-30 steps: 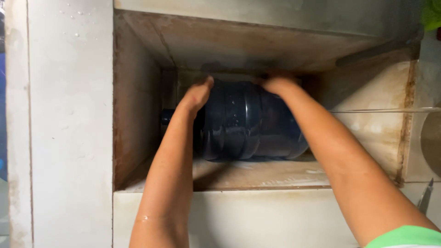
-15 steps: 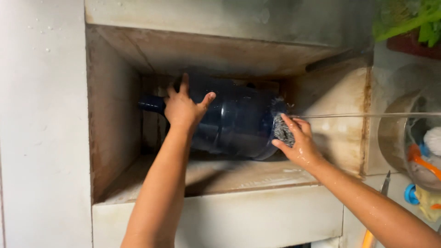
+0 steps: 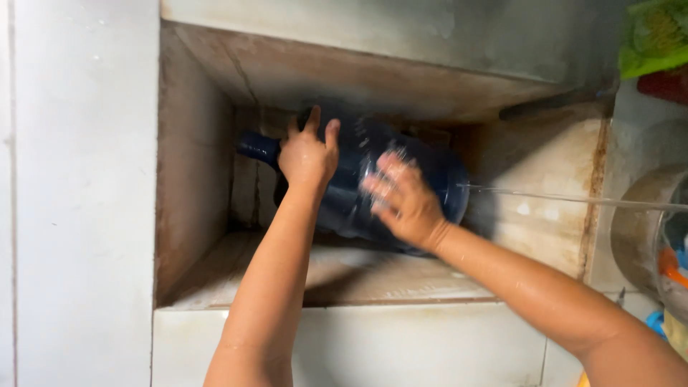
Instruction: Cleaning a large water bottle using a scrub pad and a cleaning rod in a utility sink.
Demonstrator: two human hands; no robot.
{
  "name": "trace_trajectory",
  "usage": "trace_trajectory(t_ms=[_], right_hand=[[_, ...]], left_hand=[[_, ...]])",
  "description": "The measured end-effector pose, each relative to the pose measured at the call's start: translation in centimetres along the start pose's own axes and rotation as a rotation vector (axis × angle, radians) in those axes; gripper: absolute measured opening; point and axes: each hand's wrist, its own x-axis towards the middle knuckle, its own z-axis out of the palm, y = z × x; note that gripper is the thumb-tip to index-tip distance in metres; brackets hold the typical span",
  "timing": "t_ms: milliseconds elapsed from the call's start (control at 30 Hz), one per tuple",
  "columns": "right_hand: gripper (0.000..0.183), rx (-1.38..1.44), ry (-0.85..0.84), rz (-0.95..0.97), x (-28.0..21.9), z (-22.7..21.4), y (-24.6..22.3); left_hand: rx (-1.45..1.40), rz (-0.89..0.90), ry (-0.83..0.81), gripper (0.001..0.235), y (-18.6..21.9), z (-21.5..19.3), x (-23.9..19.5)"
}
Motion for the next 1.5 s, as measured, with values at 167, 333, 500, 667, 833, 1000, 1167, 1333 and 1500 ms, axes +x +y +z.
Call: trace_trajectory(t_ms=[167, 333, 500, 667, 833, 1000, 1167, 1333, 1500], right_hand=[[0.040, 0.149, 0.134, -0.172, 7.3, 5.4, 1.3], [0.048, 0.182, -0.226, 0.418, 12.7, 6.1, 1.5], [0.057, -0.032, -0.037, -0.410, 1.1, 2.0, -3.5], [0.049, 0.128, -0.046, -0.199, 4.4, 1.8, 1.6], [0.063, -0.170, -0.214, 0.626, 0.8, 3.7, 19.6], [0.084, 0.973, -0.212, 1.469, -2.0, -1.6, 12.2], [0.081, 1.050, 0.038, 1.241, -3.4, -6.6, 5.6], [0.079, 0.282, 0.284, 0.509, -1.7, -15.1, -6.9], [0.071, 0.142, 0.281, 0.261, -0.3, -12.3, -10.4]], left_hand=[[-0.143, -0.004, 0.063, 0.048, -2.4, 1.9, 1.0], [-0.155, 0.006, 0.084, 0.046, -1.9, 1.0, 1.2], [-0.183, -0.023, 0.075, 0.044, -2.6, 2.3, 1.5], [-0.202, 0.044, 0.150, 0.046, -2.6, 2.2, 1.1], [-0.060, -0.006, -0.016, 0.095, -1.3, -1.9, -0.1], [-0.085, -0.198, -0.167, 0.118, -5.3, -1.0, 2.1], [-0.213, -0.306, -0.188, 0.112, -7.9, 0.8, 2.9], [-0.935, -0.658, -0.728, 0.112, -9.8, 4.1, 2.0], [-0.784, -0.725, -0.891, 0.110, -2.0, -2.3, -0.4]])
